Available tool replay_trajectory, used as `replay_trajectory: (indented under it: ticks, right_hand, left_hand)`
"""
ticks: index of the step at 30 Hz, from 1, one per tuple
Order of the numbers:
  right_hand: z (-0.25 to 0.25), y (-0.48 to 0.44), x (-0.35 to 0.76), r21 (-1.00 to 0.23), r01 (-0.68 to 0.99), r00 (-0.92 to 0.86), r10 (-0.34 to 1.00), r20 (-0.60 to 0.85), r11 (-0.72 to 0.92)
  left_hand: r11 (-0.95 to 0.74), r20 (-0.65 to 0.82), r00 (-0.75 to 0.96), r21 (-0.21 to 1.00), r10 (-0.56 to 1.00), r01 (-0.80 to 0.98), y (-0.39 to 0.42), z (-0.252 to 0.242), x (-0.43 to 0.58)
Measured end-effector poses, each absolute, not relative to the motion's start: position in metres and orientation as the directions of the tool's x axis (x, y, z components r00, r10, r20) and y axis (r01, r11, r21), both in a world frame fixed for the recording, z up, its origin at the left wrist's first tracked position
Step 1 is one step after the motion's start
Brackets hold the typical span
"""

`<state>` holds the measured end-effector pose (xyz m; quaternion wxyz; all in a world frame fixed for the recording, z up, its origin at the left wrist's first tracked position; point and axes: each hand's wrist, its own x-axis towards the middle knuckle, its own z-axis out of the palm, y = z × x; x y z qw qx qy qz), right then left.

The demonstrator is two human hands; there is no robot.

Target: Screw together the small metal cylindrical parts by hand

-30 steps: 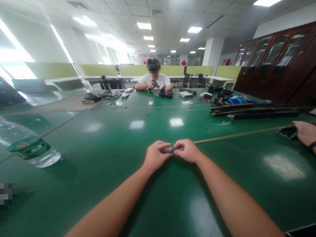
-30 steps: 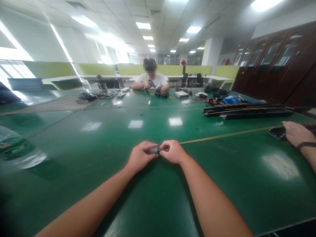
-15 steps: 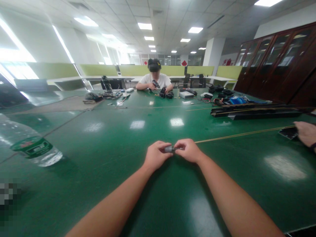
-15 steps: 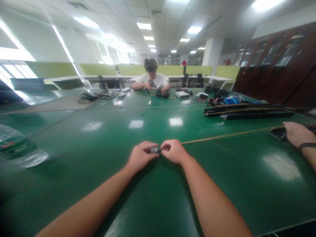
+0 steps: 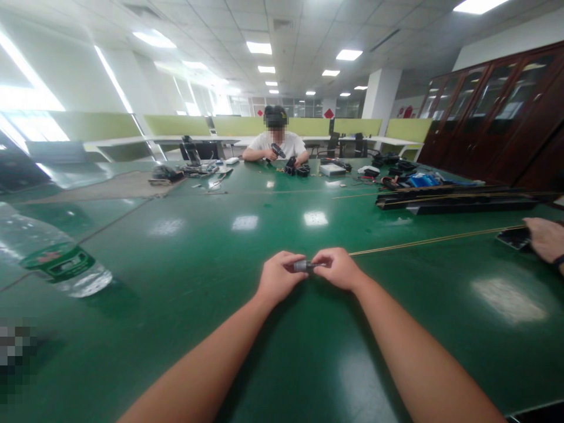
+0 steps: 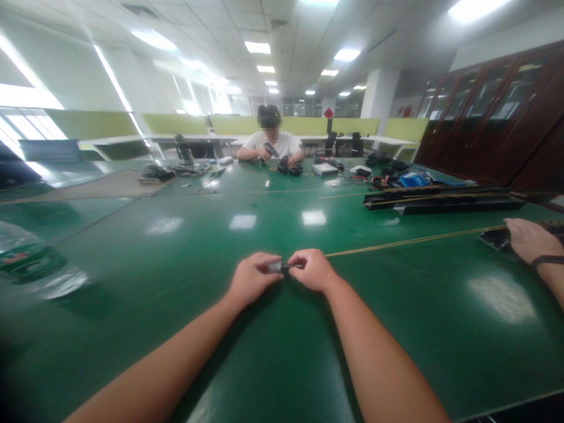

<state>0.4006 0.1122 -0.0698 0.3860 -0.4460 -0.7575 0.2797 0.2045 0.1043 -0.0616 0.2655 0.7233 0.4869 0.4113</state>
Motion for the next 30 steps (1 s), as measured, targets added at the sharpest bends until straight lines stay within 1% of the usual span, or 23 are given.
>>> replay_trajectory:
  ticks: [20, 30]
  right_hand:
    - [-0.0711, 0.1122, 0.4045, -0.795, 0.453, -0.250, 0.914, 0.321, 0.403]
    - [-0.0719, 0.1125, 0.4074, -0.797, 0.451, -0.244, 0.915, 0.322, 0.401]
  left_hand:
    - [-0.380, 0.352, 0.151, 0.796, 0.924, 0.472, 0.1055, -0.0610, 0.2030]
    - [-0.389, 0.358, 0.155, 0.814, 0.921, 0.432, 0.1052, -0.0608, 0.2028]
